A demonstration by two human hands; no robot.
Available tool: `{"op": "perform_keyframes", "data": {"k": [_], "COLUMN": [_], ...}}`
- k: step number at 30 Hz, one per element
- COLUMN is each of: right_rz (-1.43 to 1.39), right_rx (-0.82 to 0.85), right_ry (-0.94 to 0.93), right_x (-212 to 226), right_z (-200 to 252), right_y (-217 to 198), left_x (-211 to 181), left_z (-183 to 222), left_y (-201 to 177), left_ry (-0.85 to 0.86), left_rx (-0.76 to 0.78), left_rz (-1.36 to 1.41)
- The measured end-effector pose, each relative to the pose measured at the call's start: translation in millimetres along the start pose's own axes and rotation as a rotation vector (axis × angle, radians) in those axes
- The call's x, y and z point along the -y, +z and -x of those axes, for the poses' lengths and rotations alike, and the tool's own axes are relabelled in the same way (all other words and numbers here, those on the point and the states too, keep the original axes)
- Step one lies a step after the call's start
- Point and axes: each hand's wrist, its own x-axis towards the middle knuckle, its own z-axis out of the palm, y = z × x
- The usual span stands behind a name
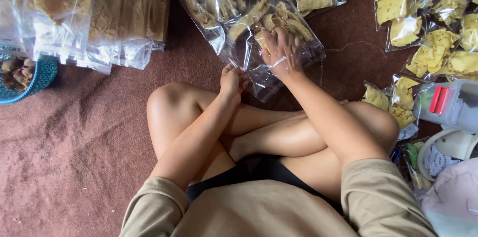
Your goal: Packing individual snack pieces into clear plastic bags while sitting on the floor.
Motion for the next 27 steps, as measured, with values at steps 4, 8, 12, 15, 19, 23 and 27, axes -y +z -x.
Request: {"op": "perform_keyframes", "data": {"k": [4,8,12,15,19,23,27], "right_rz": [0.031,0.056,0.108,0.053,0.277,0.493,0.418], "right_rx": [0.121,0.252,0.3,-0.085,-0.153,0.27,-0.103], "right_ry": [0.054,0.075,-0.062,-0.294,-0.367,-0.27,-0.393], "right_x": [3.7,19.2,21.9,12.6,-1.2,0.2,16.6], "right_z": [3.5,4.2,3.2,21.4,13.2,14.7,27.9], "right_y": [-7.9,-29.5,-26.9,5.1,25.7,13.9,16.3], "left_x": [3.1,12.7,10.5,0.8,6.5,12.3,28.9], "left_z": [-2.4,-12.9,-12.1,0.9,-3.9,-19.6,-40.8], "left_y": [3.5,-2.5,-1.1,-0.8,-4.1,-8.4,-19.0], "left_ry": [0.014,0.01,-0.019,0.002,0.066,0.125,0.067], "left_rx": [-0.044,-0.041,-0.055,-0.065,-0.099,-0.129,-0.139], "left_rz": [0.044,-0.037,-0.094,-0.097,-0.116,-0.13,-0.067]}}
